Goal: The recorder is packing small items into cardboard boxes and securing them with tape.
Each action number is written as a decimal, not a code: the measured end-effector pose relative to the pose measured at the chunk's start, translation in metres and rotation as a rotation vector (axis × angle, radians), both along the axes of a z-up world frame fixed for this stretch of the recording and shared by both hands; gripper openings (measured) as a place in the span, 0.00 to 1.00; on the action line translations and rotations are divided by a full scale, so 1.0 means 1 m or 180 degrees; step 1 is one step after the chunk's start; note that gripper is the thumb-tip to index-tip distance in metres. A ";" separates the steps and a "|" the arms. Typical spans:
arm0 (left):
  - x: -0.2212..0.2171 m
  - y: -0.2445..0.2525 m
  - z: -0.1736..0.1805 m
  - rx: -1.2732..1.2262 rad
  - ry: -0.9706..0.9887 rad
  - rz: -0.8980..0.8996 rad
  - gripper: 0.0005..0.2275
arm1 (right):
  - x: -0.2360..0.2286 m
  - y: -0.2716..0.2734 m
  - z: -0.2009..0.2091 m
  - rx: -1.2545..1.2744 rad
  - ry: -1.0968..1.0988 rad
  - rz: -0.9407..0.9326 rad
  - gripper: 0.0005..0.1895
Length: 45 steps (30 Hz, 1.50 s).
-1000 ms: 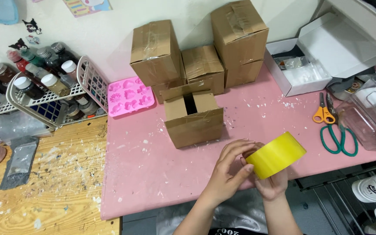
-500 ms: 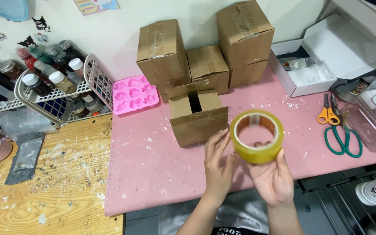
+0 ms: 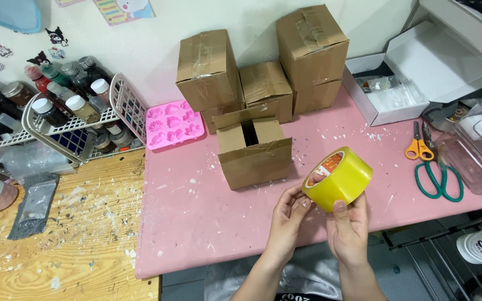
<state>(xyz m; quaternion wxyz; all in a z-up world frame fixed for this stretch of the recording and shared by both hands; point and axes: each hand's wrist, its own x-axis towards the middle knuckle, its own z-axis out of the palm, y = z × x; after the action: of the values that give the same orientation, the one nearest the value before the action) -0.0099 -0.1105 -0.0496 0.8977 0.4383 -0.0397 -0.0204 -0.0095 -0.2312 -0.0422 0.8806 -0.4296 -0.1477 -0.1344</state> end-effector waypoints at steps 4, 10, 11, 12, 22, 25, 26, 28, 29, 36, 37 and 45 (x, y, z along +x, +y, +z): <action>-0.006 0.001 -0.005 0.0039 0.0077 -0.0027 0.18 | 0.000 -0.002 -0.016 -0.0174 -0.0189 -0.0065 0.28; -0.021 0.002 0.001 -0.0120 -0.0187 -0.0160 0.14 | 0.002 -0.012 -0.043 -0.1264 -0.0034 -0.0621 0.25; -0.024 0.002 0.005 0.0005 -0.0352 -0.0090 0.14 | 0.003 -0.013 -0.043 -0.1399 -0.0021 -0.0617 0.24; -0.027 0.003 0.009 0.0129 -0.0513 -0.0021 0.15 | 0.004 -0.015 -0.043 -0.1535 -0.0004 -0.0614 0.23; -0.043 0.011 0.049 0.2655 -0.1761 0.1350 0.19 | 0.008 -0.020 -0.032 -0.2862 -0.0434 -0.1275 0.15; -0.043 0.015 0.054 0.3008 -0.2021 0.1514 0.18 | 0.011 -0.021 -0.016 -0.3195 -0.0959 -0.1504 0.17; -0.043 0.016 0.056 0.3212 -0.2228 0.1694 0.18 | 0.012 -0.022 -0.016 -0.3389 -0.1327 -0.1659 0.17; -0.042 0.021 0.062 0.3418 -0.2432 0.1879 0.18 | 0.013 -0.024 -0.015 -0.3574 -0.1701 -0.1808 0.17; -0.042 0.024 0.066 0.3504 -0.2534 0.1887 0.18 | 0.014 -0.024 -0.013 -0.3611 -0.1821 -0.1832 0.16; -0.038 0.041 0.086 0.3641 -0.2674 0.1521 0.20 | 0.019 -0.031 -0.010 -0.3841 -0.2389 -0.1946 0.11; -0.038 0.043 0.093 0.3644 -0.2671 0.1523 0.20 | 0.020 -0.031 -0.011 -0.3838 -0.2390 -0.1942 0.11; -0.035 0.057 0.096 0.3213 -0.1812 0.0386 0.26 | 0.036 -0.046 -0.026 -0.4330 -0.2573 -0.2382 0.10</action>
<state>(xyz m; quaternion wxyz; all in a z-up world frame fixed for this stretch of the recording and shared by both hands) -0.0449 -0.0531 0.0461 0.5313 0.8016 -0.2396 0.1332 0.0261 -0.2776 -0.0685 0.2116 -0.8015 -0.3461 -0.4394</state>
